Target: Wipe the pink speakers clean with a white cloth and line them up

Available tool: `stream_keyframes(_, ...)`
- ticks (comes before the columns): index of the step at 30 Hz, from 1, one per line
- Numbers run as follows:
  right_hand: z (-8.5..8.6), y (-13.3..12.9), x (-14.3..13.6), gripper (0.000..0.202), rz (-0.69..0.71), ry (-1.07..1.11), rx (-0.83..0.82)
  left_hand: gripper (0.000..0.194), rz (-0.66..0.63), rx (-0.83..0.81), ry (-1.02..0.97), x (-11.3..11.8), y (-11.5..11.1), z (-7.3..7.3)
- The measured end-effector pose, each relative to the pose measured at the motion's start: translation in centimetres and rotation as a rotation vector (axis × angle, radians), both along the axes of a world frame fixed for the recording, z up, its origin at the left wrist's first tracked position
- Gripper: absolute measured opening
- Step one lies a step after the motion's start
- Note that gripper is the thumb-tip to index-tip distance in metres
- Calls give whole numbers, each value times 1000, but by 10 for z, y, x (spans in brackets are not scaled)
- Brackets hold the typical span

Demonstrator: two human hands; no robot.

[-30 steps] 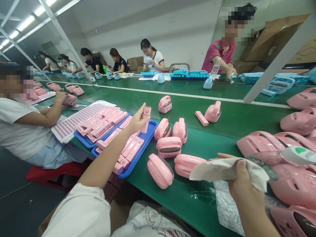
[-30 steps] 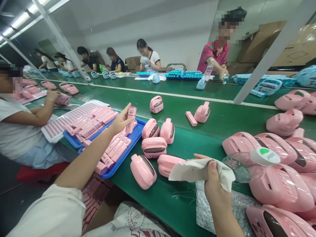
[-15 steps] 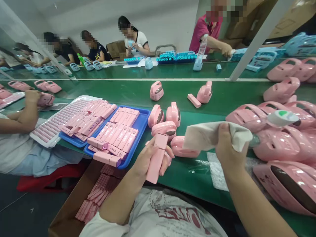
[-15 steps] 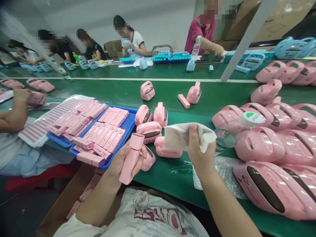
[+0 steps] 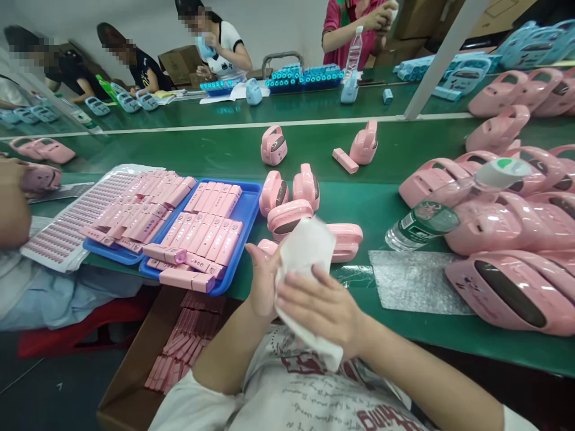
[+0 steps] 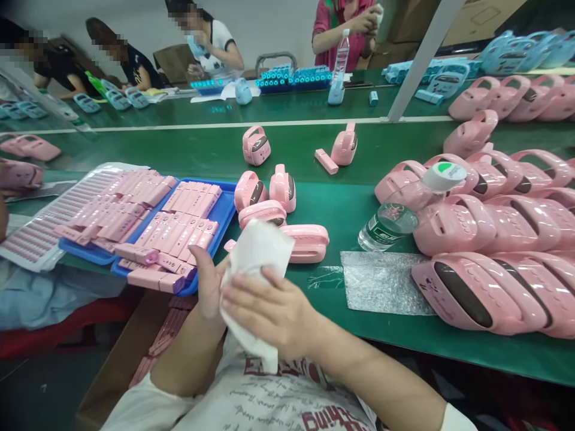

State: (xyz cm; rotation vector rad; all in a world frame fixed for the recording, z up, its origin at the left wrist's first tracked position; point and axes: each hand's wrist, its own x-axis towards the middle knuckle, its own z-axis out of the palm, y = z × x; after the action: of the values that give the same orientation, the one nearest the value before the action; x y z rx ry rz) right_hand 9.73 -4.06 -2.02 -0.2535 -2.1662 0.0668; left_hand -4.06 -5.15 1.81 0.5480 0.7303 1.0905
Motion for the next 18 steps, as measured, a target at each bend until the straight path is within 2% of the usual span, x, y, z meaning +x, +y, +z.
stream_keyframes(3,6,15,6,56,-206,45,-116,102,25,88,-53,9,1,-5)
stream_keyframes(4,9,16,8,57,-223,51,-136,101,34,94,-73,10,0,-5)
stream_keyframes(5,11,14,9,56,-182,39,-137,100,43,93,-84,10,0,-4)
stream_keyframes(9,15,-11,18,39,168,-125,-51,87,134,77,-44,3,-2,9)
stream_keyframes(12,8,-24,29,33,193,-38,-115,72,227,121,-15,0,-1,17)
stream_keyframes(13,5,-25,32,35,190,60,-207,67,222,135,-19,0,0,18)
stream_keyframes(15,0,-23,36,45,128,330,-567,61,153,169,-36,0,2,18)
stream_keyframes(16,-2,-22,37,47,64,475,-761,60,109,182,-41,0,3,17)
stream_keyframes(18,-2,-17,37,40,-123,768,-1083,56,49,196,-45,-1,3,16)
